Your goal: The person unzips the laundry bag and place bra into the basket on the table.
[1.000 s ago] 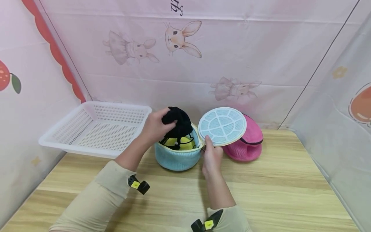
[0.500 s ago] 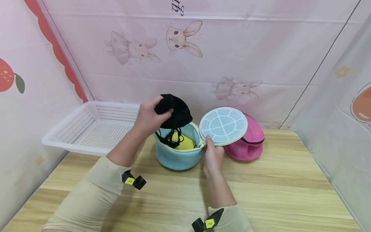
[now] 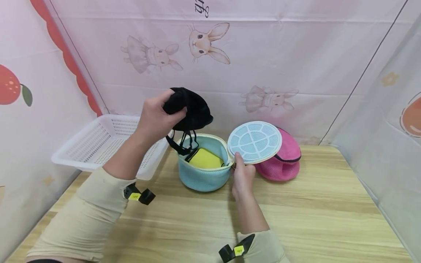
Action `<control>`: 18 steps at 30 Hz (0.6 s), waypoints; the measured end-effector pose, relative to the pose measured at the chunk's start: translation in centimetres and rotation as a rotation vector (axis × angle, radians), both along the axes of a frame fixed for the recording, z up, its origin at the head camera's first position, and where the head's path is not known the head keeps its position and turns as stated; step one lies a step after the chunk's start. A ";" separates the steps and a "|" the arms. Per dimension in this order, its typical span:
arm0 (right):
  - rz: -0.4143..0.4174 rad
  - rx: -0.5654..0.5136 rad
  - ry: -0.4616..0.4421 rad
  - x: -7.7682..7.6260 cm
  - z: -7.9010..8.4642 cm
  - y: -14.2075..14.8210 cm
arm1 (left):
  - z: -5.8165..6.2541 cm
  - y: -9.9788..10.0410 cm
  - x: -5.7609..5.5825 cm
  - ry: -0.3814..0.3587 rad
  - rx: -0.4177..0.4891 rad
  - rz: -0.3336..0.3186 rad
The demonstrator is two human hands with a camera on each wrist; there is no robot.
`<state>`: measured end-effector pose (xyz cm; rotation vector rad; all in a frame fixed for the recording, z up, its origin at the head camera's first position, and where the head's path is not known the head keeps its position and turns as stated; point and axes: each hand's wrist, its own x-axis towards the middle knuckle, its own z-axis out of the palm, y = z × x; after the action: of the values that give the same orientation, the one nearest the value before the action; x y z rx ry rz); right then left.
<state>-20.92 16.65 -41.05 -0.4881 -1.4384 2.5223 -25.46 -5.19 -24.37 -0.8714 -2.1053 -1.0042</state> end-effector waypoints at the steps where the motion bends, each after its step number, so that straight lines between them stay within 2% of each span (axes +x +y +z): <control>1: 0.000 0.002 -0.001 0.0 0.0 0.0 | 0.3 -0.3 0.0 0.017 -0.005 0.002; 6: 0.001 0.001 -0.004 -0.1 0.0 -0.1 | 2.1 -2.2 0.2 0.100 -0.030 0.046; 10: -0.004 0.000 -0.003 -0.1 0.1 -0.2 | 3.2 -4.4 -0.2 0.119 -0.069 0.117; 14: -0.007 0.000 -0.002 -0.1 0.1 -0.2 | 3.4 -7.1 -1.0 0.064 -0.127 0.222; 18: -0.001 -0.009 0.006 -0.1 0.0 -0.4 | 2.6 -9.9 -1.9 -0.033 -0.177 0.322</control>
<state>-21.03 16.27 -41.02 -0.4823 -1.4251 2.5285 -27.39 -15.05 -21.76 -0.5734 -2.2958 -0.6766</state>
